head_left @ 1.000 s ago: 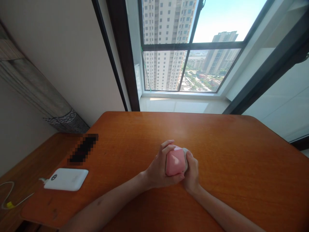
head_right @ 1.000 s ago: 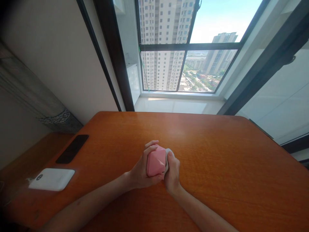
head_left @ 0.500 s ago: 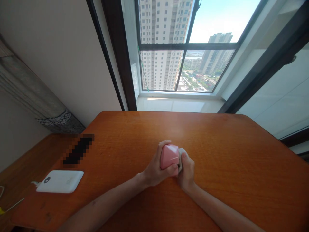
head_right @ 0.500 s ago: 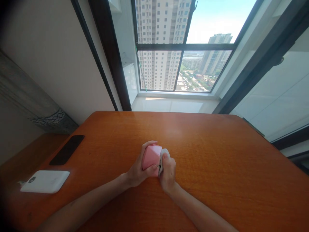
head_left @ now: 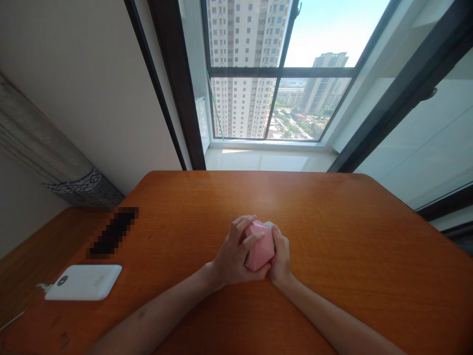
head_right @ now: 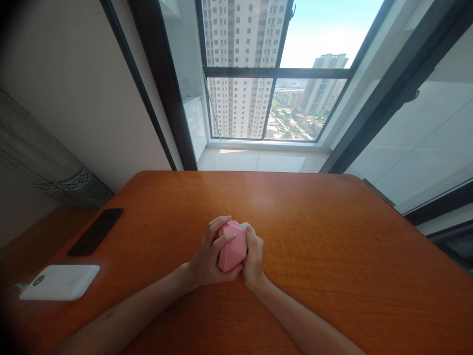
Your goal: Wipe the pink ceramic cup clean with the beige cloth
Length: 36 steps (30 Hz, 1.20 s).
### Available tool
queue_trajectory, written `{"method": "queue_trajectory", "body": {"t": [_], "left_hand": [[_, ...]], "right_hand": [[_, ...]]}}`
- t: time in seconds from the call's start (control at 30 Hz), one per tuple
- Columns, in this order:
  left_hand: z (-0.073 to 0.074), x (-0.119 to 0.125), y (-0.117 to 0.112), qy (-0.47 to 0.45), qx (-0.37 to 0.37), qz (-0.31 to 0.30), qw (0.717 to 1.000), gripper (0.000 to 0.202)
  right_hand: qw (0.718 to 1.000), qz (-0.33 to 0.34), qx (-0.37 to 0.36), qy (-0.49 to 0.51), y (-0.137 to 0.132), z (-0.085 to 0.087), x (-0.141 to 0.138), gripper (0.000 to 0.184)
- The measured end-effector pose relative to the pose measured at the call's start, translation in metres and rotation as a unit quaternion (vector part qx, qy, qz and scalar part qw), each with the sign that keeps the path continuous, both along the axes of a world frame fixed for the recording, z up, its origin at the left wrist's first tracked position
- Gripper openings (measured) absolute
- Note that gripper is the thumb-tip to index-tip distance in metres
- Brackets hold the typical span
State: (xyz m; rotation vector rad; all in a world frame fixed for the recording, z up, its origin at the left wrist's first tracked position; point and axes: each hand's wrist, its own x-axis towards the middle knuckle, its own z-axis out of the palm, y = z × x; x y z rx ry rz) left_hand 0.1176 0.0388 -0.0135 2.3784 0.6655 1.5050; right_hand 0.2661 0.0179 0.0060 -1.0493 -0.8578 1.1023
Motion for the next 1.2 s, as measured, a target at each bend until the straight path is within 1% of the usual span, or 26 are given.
{"method": "queue_trajectory", "body": {"t": [0.03,0.07,0.1,0.17,0.2,0.23,0.33,0.37,0.4,0.5,0.53,0.57,0.67,0.7,0.73,0.77,0.8,0.87,0.9,0.93,0.97,1.0,1.07,1.1,1.13,1.2], "left_hand": [[0.0,-0.001,0.001,0.004,0.011,-0.004,1.0,0.1],[0.0,-0.001,0.001,-0.01,-0.014,-0.013,1.0,0.096],[0.0,-0.001,0.0,-0.035,-0.07,-0.024,0.997,0.09],[0.0,0.0,-0.001,-0.08,-0.184,-0.041,0.979,0.078],[0.0,0.0,-0.001,-0.086,-0.204,-0.039,0.974,0.076],[0.0,0.0,-0.001,-0.078,-0.19,-0.031,0.978,0.078],[0.0,-0.001,0.001,-0.013,-0.037,-0.009,0.999,0.095],[0.0,-0.002,0.001,-0.002,-0.018,-0.012,1.0,0.098],[0.0,-0.002,0.002,-0.005,-0.034,-0.018,0.999,0.096],[-0.001,-0.002,0.002,-0.062,-0.183,-0.038,0.98,0.079],[-0.002,-0.002,0.002,-0.073,-0.204,-0.04,0.975,0.077],[-0.002,-0.003,0.003,-0.069,-0.192,-0.039,0.978,0.079],[-0.003,-0.003,0.005,-0.01,-0.048,-0.035,0.998,0.096],[-0.002,-0.003,0.005,-0.001,-0.025,-0.035,0.999,0.098],[-0.002,-0.003,0.004,-0.006,-0.033,-0.038,0.999,0.096],[-0.002,-0.002,0.002,-0.025,-0.074,-0.041,0.996,0.091],[-0.001,-0.001,-0.001,-0.054,-0.14,-0.044,0.988,0.084],[-0.002,0.0,-0.005,-0.099,-0.27,-0.056,0.956,0.072],[-0.003,0.0,-0.006,-0.105,-0.306,-0.065,0.944,0.071],[-0.003,0.0,-0.006,-0.1,-0.316,-0.074,0.941,0.076],[-0.004,-0.001,-0.004,-0.088,-0.297,-0.082,0.947,0.086],[-0.005,-0.003,-0.001,-0.072,-0.255,-0.089,0.96,0.099],[-0.006,-0.007,0.007,-0.022,-0.139,-0.098,0.985,0.124],[-0.006,-0.009,0.011,0.007,-0.086,-0.099,0.991,0.129],[-0.006,-0.01,0.013,0.031,-0.046,-0.096,0.994,0.128],[-0.006,-0.011,0.015,0.049,-0.023,-0.082,0.995,0.113]], "right_hand": [[1.0,0.002,-0.001,0.009,0.0,0.0,0.0,0.062],[1.0,0.005,0.001,0.011,0.0,0.0,-0.001,0.063],[1.0,0.005,0.005,0.008,0.0,0.0,-0.001,0.064],[1.0,0.003,0.013,-0.01,-0.001,-0.002,0.0,0.069],[1.0,0.003,0.014,-0.018,-0.001,-0.002,0.0,0.07],[1.0,0.003,0.013,-0.02,-0.001,-0.002,0.0,0.069],[1.0,0.008,-0.001,0.013,0.002,-0.002,-0.001,0.062],[1.0,0.008,-0.003,0.028,0.003,-0.002,-0.001,0.06],[0.999,0.01,-0.004,0.039,0.003,-0.003,-0.001,0.058],[0.999,0.015,-0.005,0.037,0.003,-0.007,-0.002,0.061],[0.999,0.015,-0.008,0.032,0.003,-0.008,-0.002,0.062],[0.999,0.014,-0.011,0.029,0.003,-0.007,-0.002,0.062],[0.999,0.012,-0.013,0.04,0.004,-0.003,-0.002,0.058],[0.999,0.014,-0.011,0.045,0.003,-0.002,-0.002,0.057],[0.999,0.017,-0.007,0.044,0.002,-0.002,-0.002,0.057],[0.999,0.02,-0.002,0.037,0.001,-0.002,-0.001,0.059],[0.999,0.019,0.003,0.027,0.0,-0.004,-0.001,0.061],[1.0,0.014,0.007,0.014,-0.002,-0.008,0.001,0.064],[1.0,0.014,0.004,0.019,-0.002,-0.01,0.001,0.065],[0.999,0.015,-0.005,0.035,-0.001,-0.01,0.001,0.064],[0.998,0.014,-0.021,0.062,0.001,-0.01,0.001,0.062],[0.994,0.012,-0.041,0.097,0.003,-0.008,0.0,0.059],[0.982,0.024,-0.089,0.167,0.008,-0.003,-0.002,0.054],[0.974,0.042,-0.114,0.193,0.01,0.0,-0.003,0.051],[0.967,0.062,-0.135,0.209,0.012,0.003,-0.004,0.05],[0.966,0.08,-0.144,0.201,0.012,0.005,-0.005,0.052]]}}
